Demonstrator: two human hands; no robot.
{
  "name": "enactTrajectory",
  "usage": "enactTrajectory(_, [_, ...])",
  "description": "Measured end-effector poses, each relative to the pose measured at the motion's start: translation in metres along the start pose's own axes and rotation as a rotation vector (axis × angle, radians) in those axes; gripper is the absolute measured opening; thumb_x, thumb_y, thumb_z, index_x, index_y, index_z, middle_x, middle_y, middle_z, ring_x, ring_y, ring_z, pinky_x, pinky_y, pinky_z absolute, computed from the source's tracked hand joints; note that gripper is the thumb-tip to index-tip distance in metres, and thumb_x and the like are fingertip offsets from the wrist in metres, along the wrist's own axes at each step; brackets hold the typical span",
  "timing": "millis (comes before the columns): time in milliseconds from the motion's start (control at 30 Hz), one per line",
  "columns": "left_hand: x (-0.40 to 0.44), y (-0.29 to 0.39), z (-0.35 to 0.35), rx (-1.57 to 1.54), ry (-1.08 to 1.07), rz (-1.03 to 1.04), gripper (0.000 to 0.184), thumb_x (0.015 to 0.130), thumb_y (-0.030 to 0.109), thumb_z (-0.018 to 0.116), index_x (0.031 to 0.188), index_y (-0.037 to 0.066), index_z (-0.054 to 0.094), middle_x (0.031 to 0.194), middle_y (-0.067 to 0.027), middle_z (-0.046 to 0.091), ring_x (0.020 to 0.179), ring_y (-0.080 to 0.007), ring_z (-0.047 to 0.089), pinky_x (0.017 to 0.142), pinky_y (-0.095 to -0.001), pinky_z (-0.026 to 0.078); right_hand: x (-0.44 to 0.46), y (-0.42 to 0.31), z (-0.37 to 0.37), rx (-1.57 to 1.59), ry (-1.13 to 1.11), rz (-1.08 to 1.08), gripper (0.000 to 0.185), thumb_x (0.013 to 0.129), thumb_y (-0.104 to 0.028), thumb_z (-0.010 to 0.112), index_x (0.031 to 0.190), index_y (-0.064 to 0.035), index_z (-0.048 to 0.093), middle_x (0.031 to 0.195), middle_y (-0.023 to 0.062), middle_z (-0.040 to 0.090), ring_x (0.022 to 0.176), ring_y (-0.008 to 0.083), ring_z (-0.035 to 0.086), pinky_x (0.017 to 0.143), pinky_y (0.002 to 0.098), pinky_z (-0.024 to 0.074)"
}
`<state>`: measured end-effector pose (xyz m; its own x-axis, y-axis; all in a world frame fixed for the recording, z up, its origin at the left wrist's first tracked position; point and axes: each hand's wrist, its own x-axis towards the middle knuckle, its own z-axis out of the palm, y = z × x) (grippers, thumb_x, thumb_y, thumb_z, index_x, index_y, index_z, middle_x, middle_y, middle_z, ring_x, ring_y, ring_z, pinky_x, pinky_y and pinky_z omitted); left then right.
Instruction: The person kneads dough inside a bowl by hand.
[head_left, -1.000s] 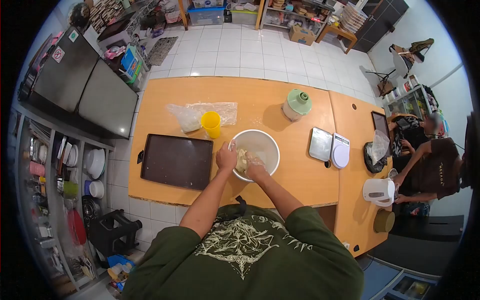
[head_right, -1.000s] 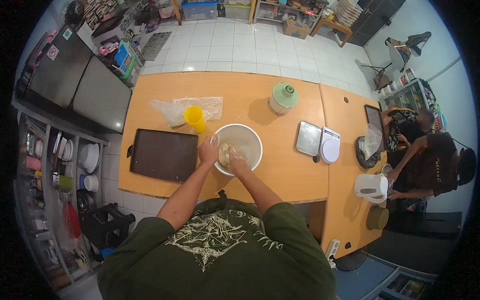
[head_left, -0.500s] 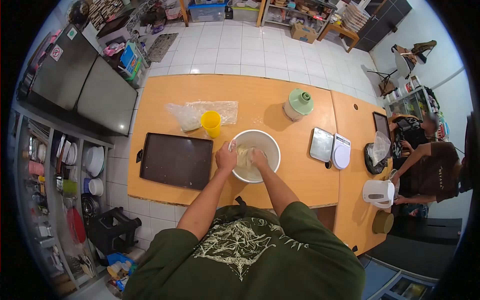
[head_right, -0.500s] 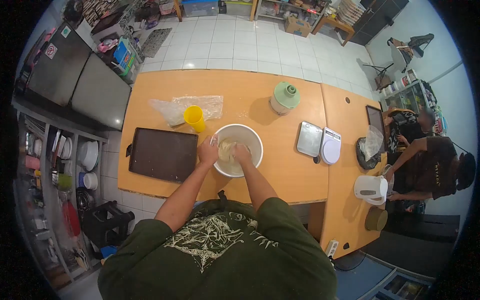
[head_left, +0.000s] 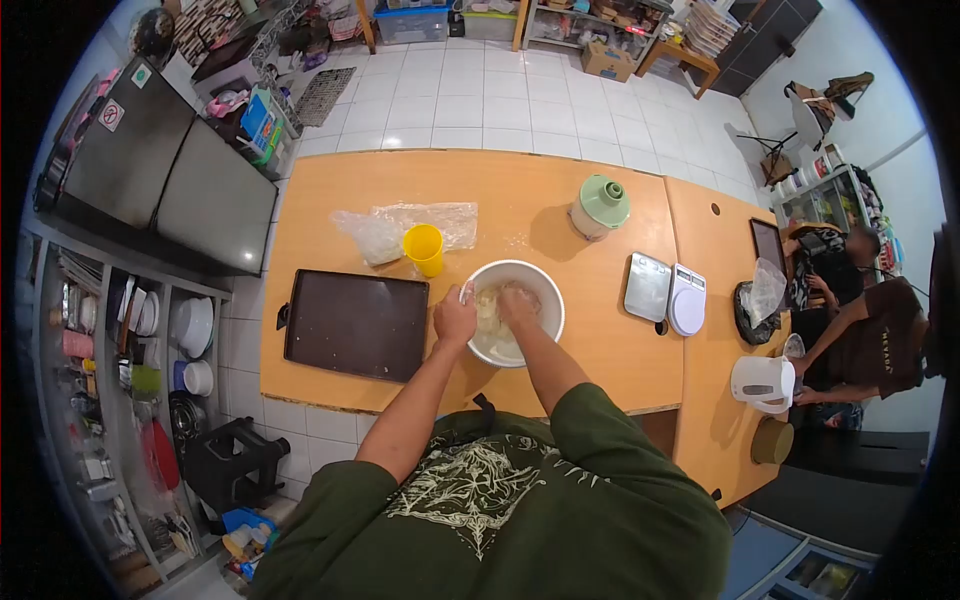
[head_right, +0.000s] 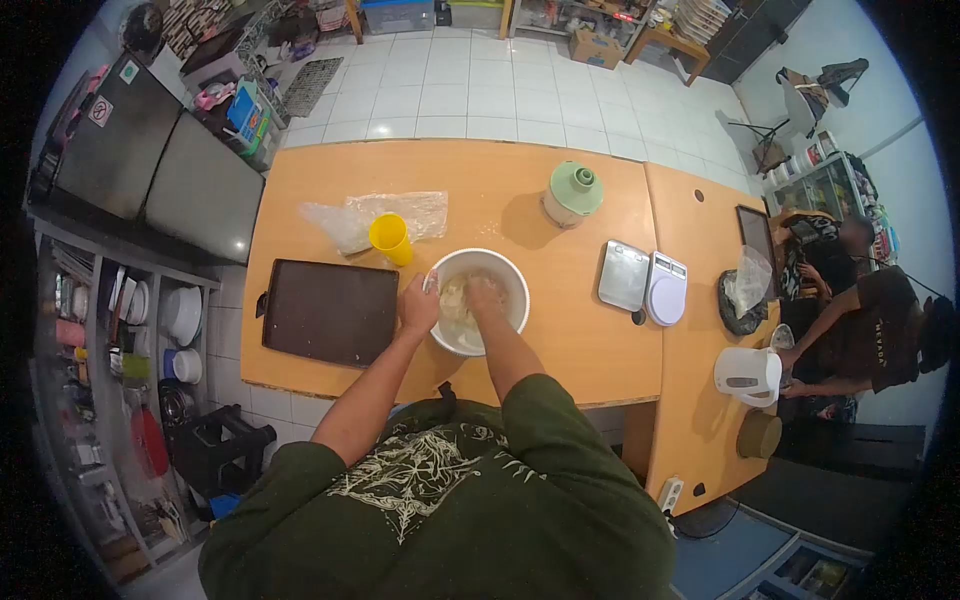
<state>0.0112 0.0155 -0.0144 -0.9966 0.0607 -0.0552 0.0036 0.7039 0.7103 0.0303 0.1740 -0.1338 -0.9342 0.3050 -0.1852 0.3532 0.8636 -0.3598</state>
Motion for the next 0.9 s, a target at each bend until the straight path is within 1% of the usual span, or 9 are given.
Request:
enactTrajectory(167, [-0.002,0.004,-0.002,0.002,-0.016,-0.020,0.042,0.094,0.043,0.050,0.081,0.004,0.058,0.075,-0.0241,0.063,0.075,-0.0458,0.061,0.065,-0.0545,0.045,-0.008,0.009,-0.016,0.503,0.067,0.260,0.029,0.088,-0.023,0.049,0.109,-0.0043,0.056,0.099,0.0284,0.063,0.082,0.0392,0.064,0.076,0.0469,0.0512])
enactTrajectory(233, [-0.001,0.002,0.000,-0.039,-0.020,-0.028,0.042,0.094,0.043,0.050,0.081,0.004,0.058,0.076,-0.0242,0.063,0.075,-0.0455,0.061,0.066,-0.0547,0.045,-0.010,0.013,-0.039,0.955,-0.293,0.592,0.032,0.088,-0.026,0.052,0.113,-0.0064,0.053,0.106,0.0249,0.062,0.090,0.0370,0.064,0.083,0.0456,0.0487])
enactTrajectory(267, [-0.001,0.003,0.001,-0.042,-0.021,-0.027,0.042,0.094,0.043,0.050,0.081,0.004,0.058,0.076,-0.0242,0.063,0.075,-0.0455,0.061,0.066,-0.0547,0.045,-0.021,0.008,-0.057,0.952,-0.291,0.593,0.032,0.088,-0.026,0.052,0.113,-0.0064,0.053,0.106,0.0249,0.062,0.090,0.0370,0.064,0.083,0.0456,0.0487])
enactTrajectory(333, [-0.002,0.002,0.001,-0.016,0.001,-0.026,0.042,0.094,0.043,0.051,0.081,0.004,0.058,0.076,-0.0239,0.063,0.074,-0.0455,0.061,0.065,-0.0548,0.045,-0.056,-0.013,-0.101,0.177,-0.142,-0.127,0.033,0.087,-0.028,0.054,0.113,-0.0080,0.056,0.105,0.0225,0.063,0.096,0.0344,0.063,0.088,0.0432,0.0468])
enactTrajectory(433, [-0.001,-0.002,0.004,-0.059,-0.005,-0.034,0.042,0.094,0.043,0.051,0.081,0.004,0.058,0.076,-0.0234,0.064,0.074,-0.0460,0.061,0.065,-0.0548,0.045,-0.074,-0.043,-0.102,0.166,-0.180,-0.100,0.044,0.078,-0.033,0.065,0.113,-0.0071,0.060,0.103,0.0258,0.064,0.098,0.0391,0.062,0.088,0.0446,0.0474])
enactTrajectory(567, [-0.002,0.005,-0.003,-0.036,-0.022,-0.038,0.042,0.094,0.043,0.050,0.082,0.004,0.058,0.077,-0.0234,0.064,0.075,-0.0464,0.061,0.065,-0.0546,0.045,-0.070,-0.056,-0.064,0.236,-0.410,-0.142,0.034,0.085,-0.037,0.056,0.098,-0.0078,0.069,0.098,0.0205,0.068,0.093,0.0371,0.064,0.083,0.0440,0.0481])
enactTrajectory(733, [-0.003,0.006,-0.004,-0.029,-0.046,-0.077,0.042,0.094,0.043,0.050,0.082,0.003,0.058,0.077,-0.0243,0.063,0.077,-0.0463,0.061,0.066,-0.0540,0.045,-0.044,-0.057,-0.062,0.256,-0.620,-0.076,0.032,0.079,-0.029,0.064,0.080,0.0024,0.068,0.077,0.0205,0.069,0.065,0.0281,0.070,0.062,0.0376,0.0544])
enactTrajectory(800, [-0.002,0.005,-0.003,-0.034,-0.043,-0.073,0.042,0.094,0.043,0.050,0.082,0.003,0.058,0.077,-0.0243,0.063,0.077,-0.0464,0.060,0.066,-0.0540,0.044,-0.041,-0.058,-0.062,0.791,-0.677,0.302,0.031,0.080,-0.029,0.063,0.072,0.0007,0.068,0.067,0.0158,0.068,0.052,0.0244,0.067,0.051,0.0351,0.0530])
enactTrajectory(900, [-0.002,0.004,-0.002,-0.041,-0.033,-0.076,0.042,0.094,0.042,0.051,0.081,0.003,0.057,0.075,-0.0242,0.062,0.076,-0.0465,0.060,0.065,-0.0539,0.044,-0.030,-0.057,-0.061,0.782,-0.710,0.369,0.027,0.081,-0.029,0.063,0.071,-0.0044,0.068,0.067,0.0131,0.069,0.055,0.0240,0.068,0.049,0.0340,0.0519])
